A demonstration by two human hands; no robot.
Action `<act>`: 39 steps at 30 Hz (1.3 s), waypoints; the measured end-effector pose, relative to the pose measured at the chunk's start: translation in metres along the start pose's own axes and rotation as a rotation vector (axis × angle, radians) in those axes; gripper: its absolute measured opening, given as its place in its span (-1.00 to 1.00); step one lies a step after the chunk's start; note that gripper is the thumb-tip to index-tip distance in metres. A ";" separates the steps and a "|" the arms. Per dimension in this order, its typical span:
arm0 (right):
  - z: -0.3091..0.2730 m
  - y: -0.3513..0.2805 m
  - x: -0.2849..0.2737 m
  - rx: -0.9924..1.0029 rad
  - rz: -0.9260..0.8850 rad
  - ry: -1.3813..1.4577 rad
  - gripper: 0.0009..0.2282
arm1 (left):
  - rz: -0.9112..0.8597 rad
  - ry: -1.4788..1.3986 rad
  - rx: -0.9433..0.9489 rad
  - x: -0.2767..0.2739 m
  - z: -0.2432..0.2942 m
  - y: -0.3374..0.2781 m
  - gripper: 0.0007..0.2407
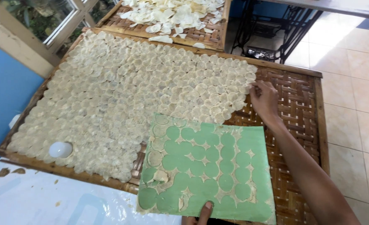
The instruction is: Remove small round dough pieces from a green stencil sheet and place them onto a bamboo drying tray.
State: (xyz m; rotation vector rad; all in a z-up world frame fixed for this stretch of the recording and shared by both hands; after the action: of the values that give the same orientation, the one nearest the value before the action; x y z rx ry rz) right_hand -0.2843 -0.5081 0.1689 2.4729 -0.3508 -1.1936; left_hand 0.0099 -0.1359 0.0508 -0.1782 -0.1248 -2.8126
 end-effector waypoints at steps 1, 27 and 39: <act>-0.001 -0.001 -0.001 -0.017 0.010 -0.024 -0.83 | 0.007 -0.026 0.000 0.002 0.005 0.000 -0.60; -0.354 -0.175 0.024 -0.712 -0.573 0.147 -0.70 | -0.148 -0.054 -0.284 0.027 0.078 0.013 -0.57; -0.343 -0.156 0.030 -0.399 -0.662 0.398 -0.83 | -0.073 -0.059 -0.409 0.023 0.060 0.005 -0.58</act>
State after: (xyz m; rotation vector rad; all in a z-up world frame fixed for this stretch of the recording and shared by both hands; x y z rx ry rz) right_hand 0.0140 -0.3032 0.2770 2.4311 0.7889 -0.8237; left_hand -0.0034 -0.1408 0.1136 -0.3546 0.4418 -2.8730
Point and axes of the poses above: each hand's wrist, its own y-axis towards the middle knuckle, its own x-axis out of the palm, z = x × y, the point moved 10 cm from there along y, towards the middle knuckle, and after that the axes turned 1 degree about z, right-handed, at the moved point
